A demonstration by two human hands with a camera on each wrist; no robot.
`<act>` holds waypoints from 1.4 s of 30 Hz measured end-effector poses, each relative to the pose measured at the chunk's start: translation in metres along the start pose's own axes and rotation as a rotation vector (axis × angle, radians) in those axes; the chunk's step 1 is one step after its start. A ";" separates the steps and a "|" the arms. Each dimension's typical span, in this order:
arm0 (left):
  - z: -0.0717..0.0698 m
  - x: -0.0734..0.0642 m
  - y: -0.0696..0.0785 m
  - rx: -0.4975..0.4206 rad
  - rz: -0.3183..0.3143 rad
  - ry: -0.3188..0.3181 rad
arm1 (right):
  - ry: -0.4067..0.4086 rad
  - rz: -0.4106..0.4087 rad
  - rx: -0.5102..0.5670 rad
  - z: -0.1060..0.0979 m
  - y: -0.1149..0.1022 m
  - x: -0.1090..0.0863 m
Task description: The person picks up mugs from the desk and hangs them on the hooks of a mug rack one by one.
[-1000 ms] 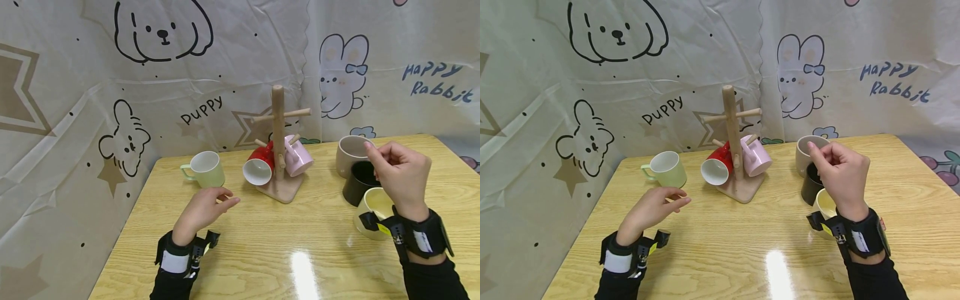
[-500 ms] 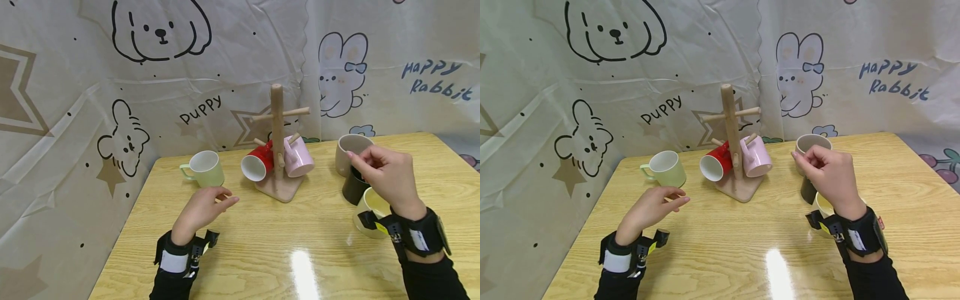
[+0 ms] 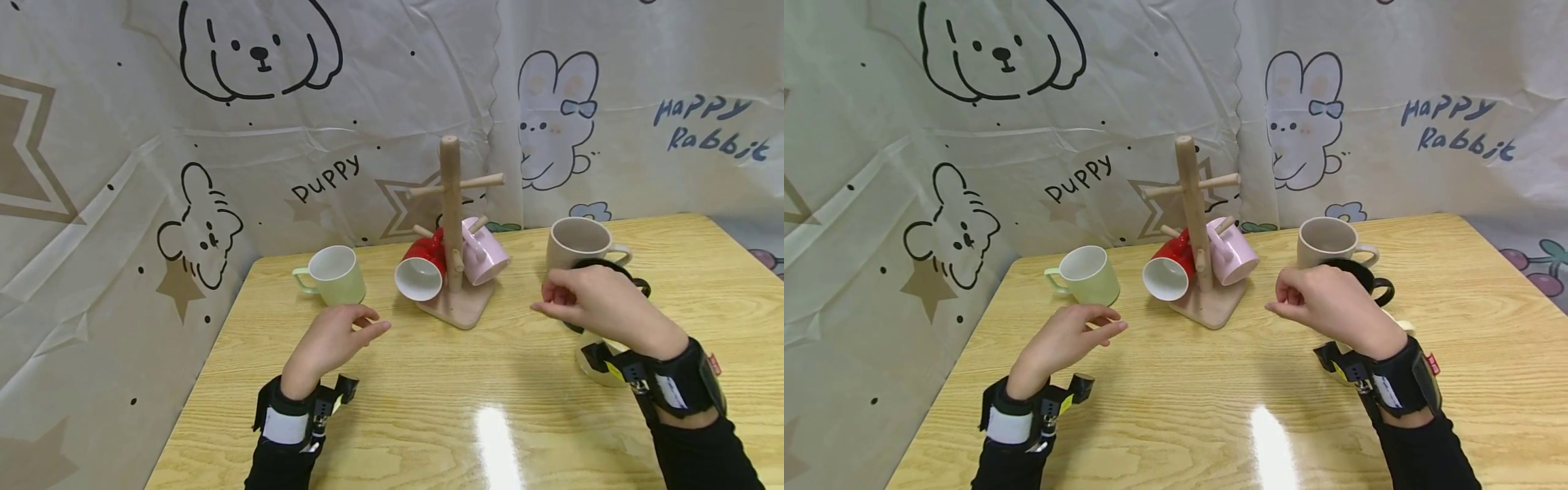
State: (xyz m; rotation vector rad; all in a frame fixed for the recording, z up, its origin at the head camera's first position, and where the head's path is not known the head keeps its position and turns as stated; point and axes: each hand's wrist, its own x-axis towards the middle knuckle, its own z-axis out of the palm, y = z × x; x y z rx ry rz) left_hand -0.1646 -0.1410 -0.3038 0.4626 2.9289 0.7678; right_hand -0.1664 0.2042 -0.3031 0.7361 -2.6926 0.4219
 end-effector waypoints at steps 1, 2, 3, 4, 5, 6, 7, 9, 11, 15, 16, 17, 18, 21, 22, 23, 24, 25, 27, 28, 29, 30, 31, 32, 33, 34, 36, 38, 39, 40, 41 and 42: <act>0.000 0.000 0.000 0.002 0.000 -0.002 | -0.063 -0.004 0.003 0.001 -0.001 0.001; 0.001 0.001 0.000 0.004 0.001 -0.005 | -0.106 -0.006 0.010 0.003 -0.001 0.001; 0.001 0.001 0.000 0.006 0.001 -0.006 | -0.138 -0.003 0.018 0.004 -0.001 0.002; 0.001 0.001 0.000 0.008 0.001 -0.007 | -0.166 0.005 0.028 0.005 -0.002 0.002; 0.002 0.001 0.000 0.008 0.000 -0.009 | -0.181 0.006 0.032 0.006 -0.002 0.002; 0.002 0.002 0.000 0.009 -0.001 -0.011 | -0.190 0.007 0.036 0.007 -0.002 0.002; 0.002 0.002 0.000 0.009 -0.001 -0.012 | -0.202 0.010 0.042 0.007 -0.002 0.002; 0.003 0.002 0.000 0.014 -0.003 -0.015 | -0.237 0.025 0.056 0.008 -0.002 0.001; 0.003 0.002 0.000 0.019 -0.006 -0.019 | -0.285 0.046 0.074 0.009 -0.001 0.000; 0.004 0.003 0.000 0.029 -0.016 -0.022 | -0.377 0.077 0.088 0.011 0.000 0.000; 0.004 0.003 0.000 0.031 -0.017 -0.023 | -0.388 0.079 0.088 0.012 0.000 0.001; 0.004 0.003 0.000 0.033 -0.019 -0.024 | -0.394 0.077 0.084 0.013 0.000 0.001; 0.005 0.004 0.000 0.035 -0.021 -0.024 | -0.398 0.077 0.083 0.013 0.000 0.001; 0.005 0.004 0.000 0.039 -0.024 -0.028 | -0.397 0.073 0.083 0.014 0.000 0.001; 0.005 0.005 0.001 0.041 -0.025 -0.029 | -0.397 0.072 0.083 0.015 0.000 0.002; 0.005 0.005 0.001 0.041 -0.028 -0.030 | -0.399 0.073 0.085 0.015 0.000 0.002; 0.005 0.005 0.001 0.041 -0.030 -0.030 | -0.402 0.076 0.088 0.015 0.000 0.002; 0.005 0.005 0.001 0.041 -0.033 -0.031 | -0.406 0.079 0.090 0.015 0.000 0.002; 0.005 0.004 0.000 0.042 -0.036 -0.034 | -0.412 0.083 0.092 0.016 0.000 0.002; 0.005 0.004 0.000 0.042 -0.039 -0.034 | -0.412 0.084 0.092 0.016 0.000 0.002; 0.005 0.004 0.000 0.041 -0.042 -0.035 | -0.413 0.084 0.091 0.016 0.000 0.002; 0.005 0.004 0.000 0.041 -0.042 -0.036 | -0.412 0.083 0.089 0.016 0.000 0.002; 0.005 0.004 0.000 0.043 -0.039 -0.036 | -0.410 0.081 0.086 0.016 -0.001 0.002; 0.005 0.004 0.000 0.044 -0.039 -0.036 | -0.408 0.079 0.084 0.016 -0.001 0.002; 0.005 0.004 0.000 0.042 -0.042 -0.034 | -0.406 0.077 0.082 0.017 -0.001 0.002; 0.005 0.004 0.000 0.041 -0.040 -0.033 | -0.407 0.077 0.081 0.016 -0.001 0.002; 0.005 0.004 0.000 0.041 -0.035 -0.031 | -0.411 0.078 0.080 0.016 -0.001 0.002; 0.005 0.004 0.000 0.039 -0.036 -0.030 | -0.414 0.080 0.080 0.016 -0.001 0.002; 0.005 0.004 0.000 0.038 -0.035 -0.031 | -0.414 0.078 0.081 0.016 -0.001 0.002; 0.005 0.004 0.000 0.037 -0.035 -0.033 | -0.416 0.080 0.079 0.016 -0.001 0.002; 0.005 0.004 0.000 0.037 -0.033 -0.033 | -0.416 0.079 0.078 0.016 -0.002 0.003; 0.005 0.004 0.000 0.037 -0.032 -0.034 | -0.417 0.080 0.074 0.016 -0.002 0.003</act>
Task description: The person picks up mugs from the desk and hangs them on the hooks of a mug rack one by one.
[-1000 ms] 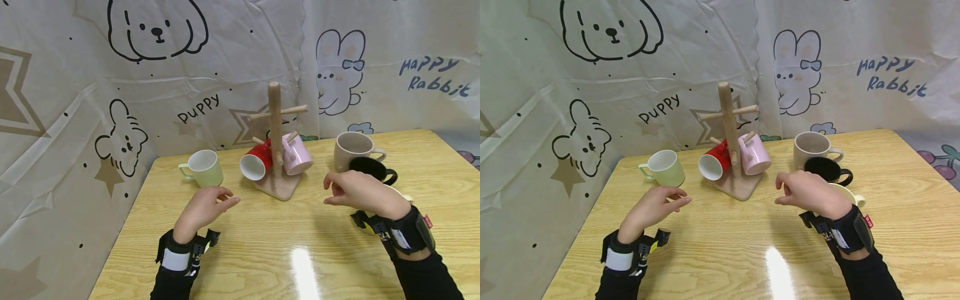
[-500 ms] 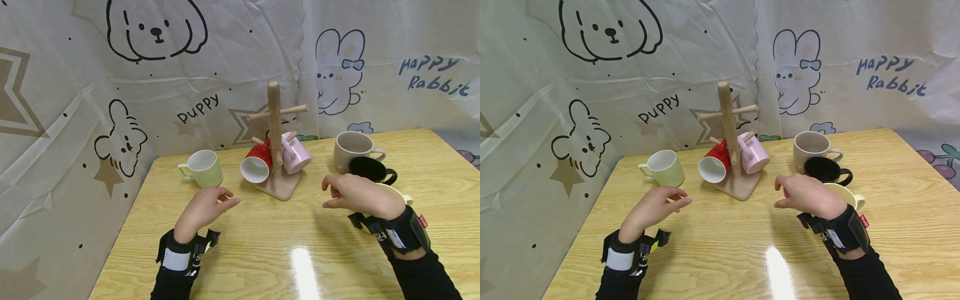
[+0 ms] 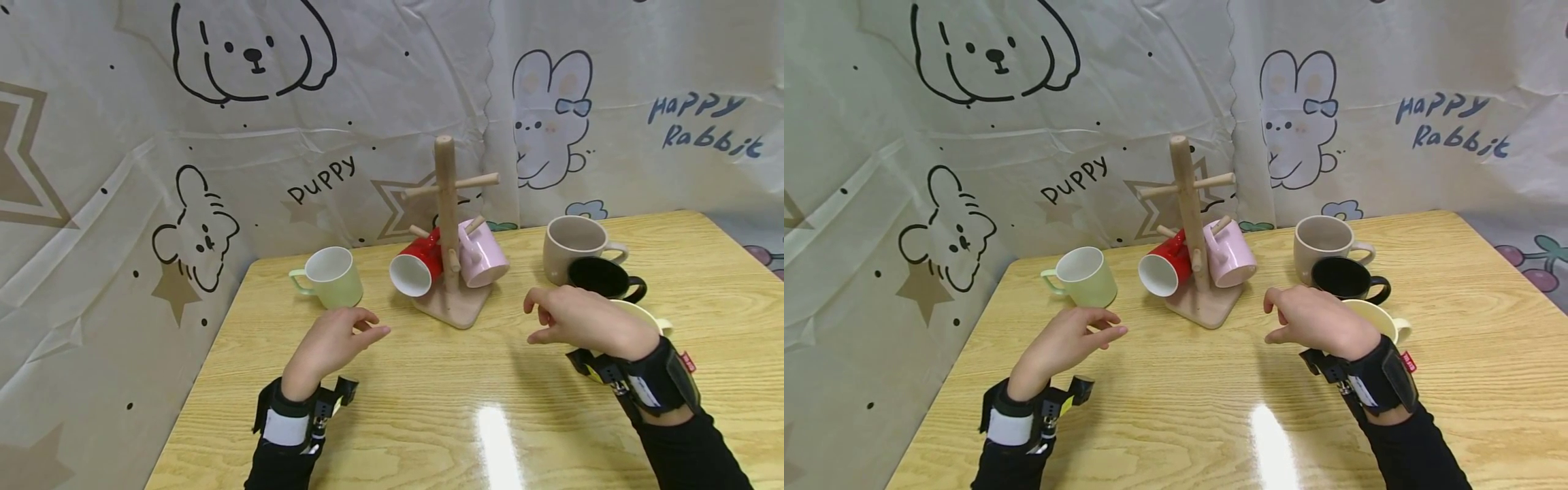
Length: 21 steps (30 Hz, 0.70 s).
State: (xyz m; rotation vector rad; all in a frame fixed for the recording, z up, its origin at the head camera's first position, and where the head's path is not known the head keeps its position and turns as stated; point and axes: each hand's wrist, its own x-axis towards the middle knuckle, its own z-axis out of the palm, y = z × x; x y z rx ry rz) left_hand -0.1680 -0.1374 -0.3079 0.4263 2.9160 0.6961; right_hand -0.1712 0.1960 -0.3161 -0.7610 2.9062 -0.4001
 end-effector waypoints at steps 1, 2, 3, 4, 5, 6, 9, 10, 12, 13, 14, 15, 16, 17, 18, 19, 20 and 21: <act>0.000 0.000 0.000 -0.001 -0.001 -0.001 | -0.002 0.001 -0.004 0.000 0.000 0.000; 0.000 0.000 0.000 0.000 0.000 0.000 | -0.004 0.002 -0.007 0.000 0.000 0.000; 0.000 0.000 0.000 0.000 0.001 0.000 | -0.008 0.004 -0.009 0.000 0.000 0.000; 0.000 0.000 -0.001 -0.001 0.001 0.000 | -0.010 0.008 -0.013 0.000 0.000 0.000; 0.000 0.000 -0.001 -0.001 0.002 0.000 | -0.011 0.010 -0.014 0.000 -0.001 0.000; 0.000 0.000 -0.001 -0.002 0.001 0.000 | -0.011 0.008 -0.016 0.000 -0.001 0.000; -0.001 -0.001 -0.003 -0.008 0.006 0.002 | -0.007 0.009 -0.012 0.000 -0.001 0.001; -0.002 0.000 -0.003 -0.014 0.007 0.007 | -0.003 0.007 -0.013 0.000 -0.001 0.000; -0.004 0.000 -0.005 -0.031 0.010 0.016 | -0.001 0.007 -0.006 -0.001 0.000 0.000; -0.006 0.000 -0.007 -0.044 0.011 0.022 | 0.001 0.009 -0.001 0.000 0.001 0.000; -0.007 0.000 -0.008 -0.061 0.012 0.031 | 0.003 0.007 0.006 0.000 0.001 -0.001; -0.009 0.000 -0.011 -0.077 0.015 0.041 | 0.004 0.006 0.011 0.000 0.002 -0.001; -0.012 0.000 -0.014 -0.094 0.019 0.052 | 0.007 0.003 0.016 0.000 0.003 -0.002; -0.015 -0.001 -0.018 -0.109 0.024 0.063 | 0.008 0.001 0.024 0.000 0.003 -0.002; -0.019 -0.001 -0.023 -0.125 0.027 0.079 | 0.011 -0.002 0.029 0.000 0.004 -0.002; -0.024 0.001 -0.029 -0.138 0.027 0.100 | 0.017 -0.008 0.030 0.000 0.004 -0.002; -0.030 0.003 -0.036 -0.156 0.014 0.121 | 0.020 -0.008 0.029 0.000 0.004 -0.002; -0.036 0.006 -0.045 -0.181 -0.008 0.146 | 0.023 -0.010 0.026 -0.001 0.005 -0.002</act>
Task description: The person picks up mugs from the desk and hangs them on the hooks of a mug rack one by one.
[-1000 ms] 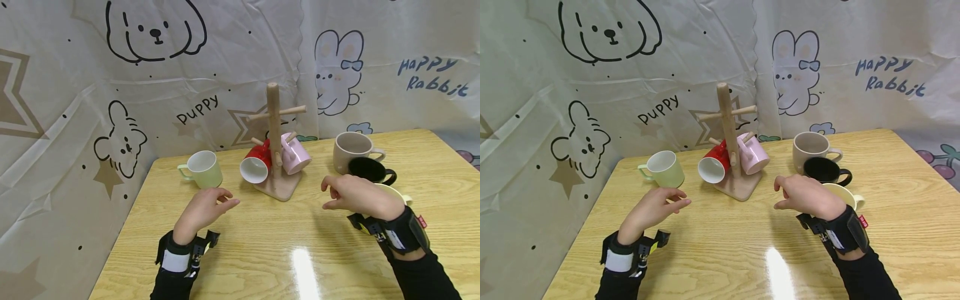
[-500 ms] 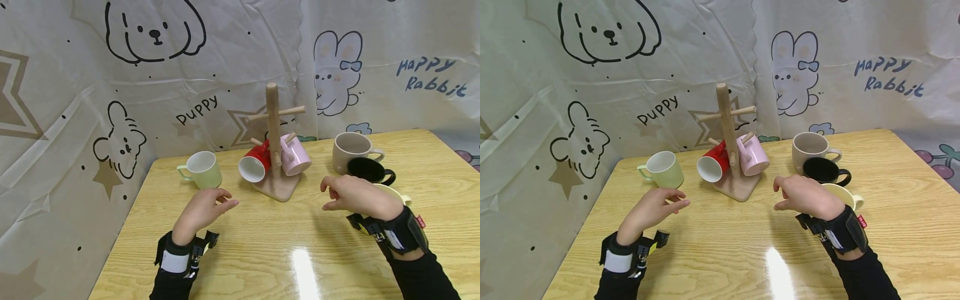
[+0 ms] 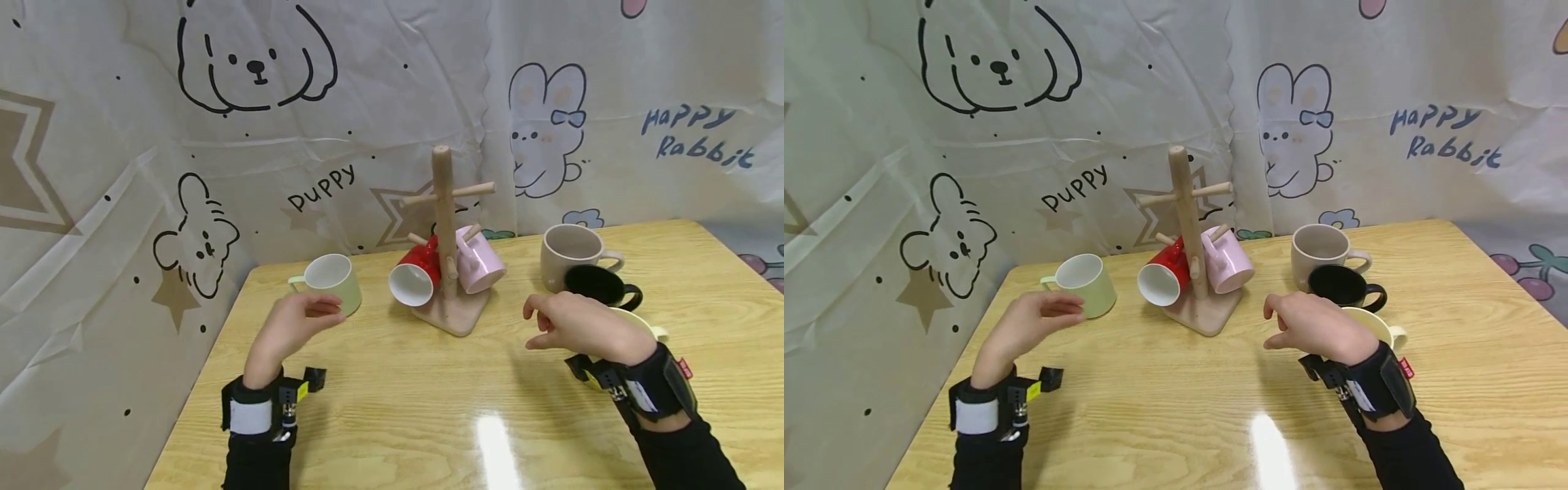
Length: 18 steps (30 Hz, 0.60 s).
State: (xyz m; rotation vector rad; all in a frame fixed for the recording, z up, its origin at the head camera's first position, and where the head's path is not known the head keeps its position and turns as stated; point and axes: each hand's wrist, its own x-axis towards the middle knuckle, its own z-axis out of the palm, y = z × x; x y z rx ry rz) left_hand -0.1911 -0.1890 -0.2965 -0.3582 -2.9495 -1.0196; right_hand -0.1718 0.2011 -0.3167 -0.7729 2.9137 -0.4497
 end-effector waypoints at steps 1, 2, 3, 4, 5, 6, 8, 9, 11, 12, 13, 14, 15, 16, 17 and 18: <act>-0.008 0.004 -0.009 -0.023 -0.025 0.027 | -0.002 -0.003 0.000 0.001 0.000 0.000; -0.016 0.010 -0.018 -0.039 -0.062 0.056 | -0.005 -0.006 0.002 0.001 -0.001 0.001; -0.023 0.016 -0.028 -0.060 -0.105 0.088 | -0.007 -0.008 0.001 0.002 -0.001 0.001; -0.029 0.023 -0.038 -0.072 -0.145 0.118 | -0.010 -0.010 0.001 0.002 -0.001 0.001; -0.033 0.031 -0.047 -0.086 -0.182 0.140 | -0.011 -0.011 0.000 0.002 -0.001 0.001; -0.035 0.039 -0.057 -0.088 -0.207 0.154 | -0.013 -0.010 0.001 0.002 -0.001 0.001; -0.036 0.053 -0.075 -0.063 -0.257 0.152 | -0.014 -0.009 0.001 0.002 -0.001 0.001; -0.034 0.060 -0.083 -0.042 -0.277 0.147 | -0.013 -0.009 -0.001 0.001 -0.002 0.001; -0.027 0.070 -0.096 0.019 -0.298 0.127 | -0.011 -0.001 -0.001 0.001 -0.002 0.000; -0.024 0.075 -0.102 0.056 -0.306 0.113 | -0.013 0.003 -0.001 0.001 -0.002 0.000; -0.021 0.078 -0.107 0.087 -0.313 0.109 | -0.014 0.004 0.000 0.001 -0.003 -0.001; -0.018 0.081 -0.111 0.117 -0.314 0.116 | -0.018 0.009 0.002 0.000 -0.003 -0.001; -0.015 0.083 -0.114 0.147 -0.307 0.124 | -0.022 0.011 0.006 0.000 -0.003 -0.001; -0.012 0.085 -0.117 0.170 -0.294 0.132 | -0.028 0.016 0.010 0.000 -0.003 -0.001; -0.010 0.086 -0.119 0.186 -0.283 0.140 | -0.032 0.017 0.013 0.000 -0.003 -0.002; -0.008 0.086 -0.119 0.196 -0.272 0.157 | -0.035 0.017 0.014 0.000 -0.003 -0.002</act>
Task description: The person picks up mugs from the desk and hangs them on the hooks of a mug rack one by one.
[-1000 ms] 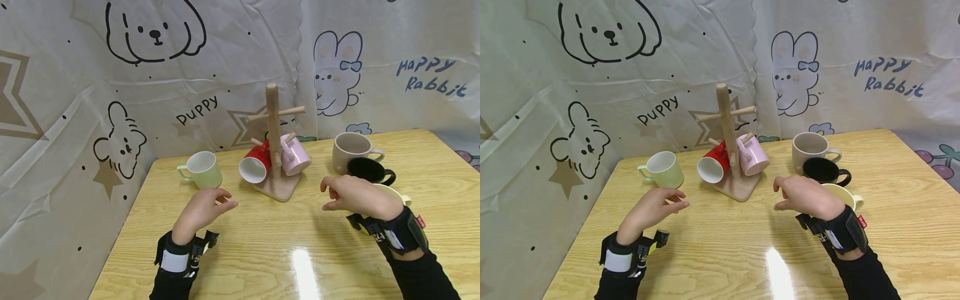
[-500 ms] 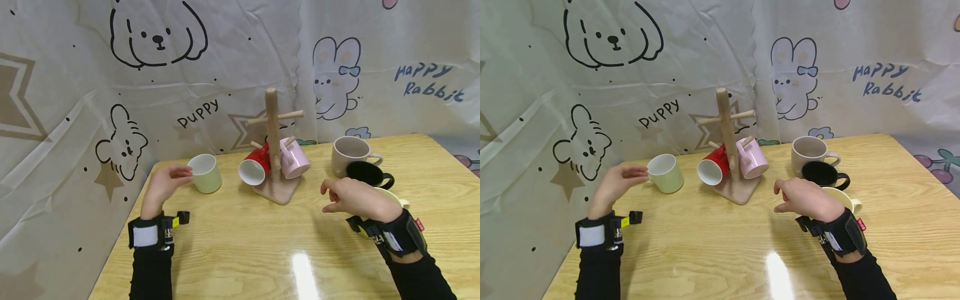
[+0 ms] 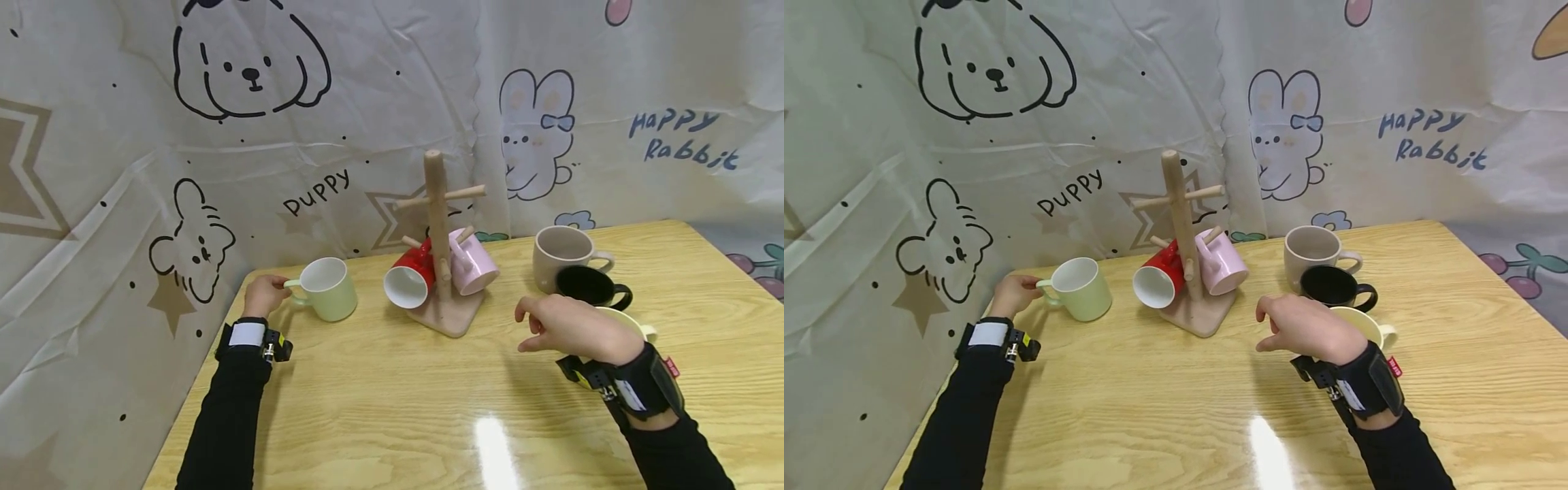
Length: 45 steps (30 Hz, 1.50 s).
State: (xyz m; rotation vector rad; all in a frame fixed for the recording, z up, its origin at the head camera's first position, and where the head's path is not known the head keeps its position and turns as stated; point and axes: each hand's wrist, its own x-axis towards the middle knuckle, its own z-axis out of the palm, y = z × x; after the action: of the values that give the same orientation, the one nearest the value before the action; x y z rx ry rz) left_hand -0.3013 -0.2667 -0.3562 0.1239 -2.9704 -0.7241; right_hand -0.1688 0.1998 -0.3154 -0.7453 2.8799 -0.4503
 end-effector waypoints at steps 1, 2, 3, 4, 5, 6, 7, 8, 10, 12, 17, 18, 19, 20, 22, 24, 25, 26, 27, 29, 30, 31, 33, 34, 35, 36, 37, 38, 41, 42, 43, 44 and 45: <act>0.001 -0.001 -0.001 0.004 0.008 0.015 | -0.002 0.001 0.001 0.001 0.000 0.000; 0.002 -0.002 -0.001 0.015 0.017 0.026 | -0.004 0.000 0.001 0.001 0.000 0.001; 0.002 -0.003 -0.001 0.026 0.023 0.030 | -0.004 0.000 0.001 0.001 -0.001 0.001; 0.001 -0.004 -0.001 0.034 0.030 0.029 | -0.004 0.000 0.000 0.001 0.000 0.001; 0.000 -0.006 0.001 0.040 0.031 0.026 | -0.003 -0.001 -0.004 0.002 0.000 0.001; -0.002 -0.007 0.002 0.048 0.033 0.017 | -0.003 0.000 -0.006 0.002 0.000 0.001; -0.003 -0.008 0.004 0.056 0.039 0.007 | -0.004 0.002 -0.008 0.002 0.000 0.002; -0.005 -0.010 0.006 0.048 0.037 -0.007 | -0.006 0.005 -0.010 0.002 0.000 0.002; -0.007 -0.012 0.011 0.004 0.036 -0.035 | -0.014 0.009 -0.014 0.002 0.000 0.002; -0.006 -0.015 0.016 -0.077 0.028 -0.052 | -0.019 0.014 -0.020 0.003 -0.001 0.003; -0.002 -0.021 0.020 -0.287 0.002 -0.027 | -0.026 0.005 -0.020 0.004 -0.002 0.005; -0.002 -0.023 0.019 -0.299 0.005 -0.011 | -0.026 0.001 -0.020 0.005 -0.002 0.005; -0.003 -0.025 0.018 -0.299 0.011 -0.001 | -0.028 0.001 -0.017 0.005 -0.002 0.006; -0.005 -0.028 0.016 -0.289 0.021 0.010 | -0.031 0.004 -0.014 0.006 -0.002 0.006; -0.012 -0.034 0.013 -0.259 0.051 0.027 | -0.032 0.007 -0.015 0.006 -0.002 0.006; -0.020 -0.043 0.011 -0.247 0.085 0.025 | -0.029 0.007 -0.023 0.006 -0.002 0.006; -0.024 -0.047 0.011 -0.250 0.099 0.017 | -0.026 0.005 -0.026 0.006 -0.001 0.006; -0.028 -0.052 0.011 -0.256 0.109 0.012 | -0.024 0.003 -0.028 0.006 -0.001 0.006; -0.031 -0.056 0.011 -0.271 0.117 0.003 | -0.021 -0.002 -0.032 0.006 -0.001 0.006; -0.036 -0.065 0.014 -0.293 0.129 -0.022 | -0.013 -0.013 -0.037 0.005 -0.001 0.007; -0.037 -0.070 0.016 -0.306 0.138 -0.036 | -0.009 -0.019 -0.040 0.005 -0.001 0.007; -0.037 -0.074 0.019 -0.323 0.146 -0.049 | -0.007 -0.023 -0.040 0.005 -0.001 0.007; -0.034 -0.081 0.026 -0.351 0.166 -0.084 | -0.002 -0.028 -0.041 0.004 0.000 0.007; -0.032 -0.084 0.030 -0.366 0.177 -0.102 | 0.000 -0.031 -0.040 0.004 0.000 0.007; -0.030 -0.088 0.035 -0.391 0.189 -0.121 | 0.003 -0.033 -0.037 0.004 0.000 0.006; -0.027 -0.091 0.040 -0.419 0.200 -0.140 | 0.004 -0.035 -0.037 0.004 0.001 0.006; -0.023 -0.094 0.045 -0.447 0.210 -0.158 | 0.004 -0.034 -0.033 0.003 0.001 0.006; -0.021 -0.097 0.050 -0.470 0.218 -0.177 | 0.006 -0.034 -0.030 0.003 0.001 0.005; -0.013 -0.107 0.068 -0.557 0.234 -0.228 | 0.020 -0.046 -0.020 0.002 0.002 0.004; -0.010 -0.110 0.074 -0.584 0.236 -0.243 | 0.024 -0.051 -0.018 0.002 0.002 0.003; -0.008 -0.113 0.081 -0.609 0.235 -0.258 | 0.030 -0.057 -0.013 0.001 0.002 0.003; -0.006 -0.116 0.088 -0.630 0.233 -0.271 | 0.036 -0.066 -0.013 0.001 0.002 0.002; -0.005 -0.119 0.095 -0.650 0.238 -0.282 | 0.041 -0.073 -0.012 0.000 0.002 0.002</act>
State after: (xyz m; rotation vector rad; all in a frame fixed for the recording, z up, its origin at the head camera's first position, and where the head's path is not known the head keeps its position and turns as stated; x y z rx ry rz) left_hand -0.1881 -0.1734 -0.3155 -0.3922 -2.7306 -1.7229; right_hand -0.1715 0.2005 -0.3166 -0.8546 2.9036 -0.4632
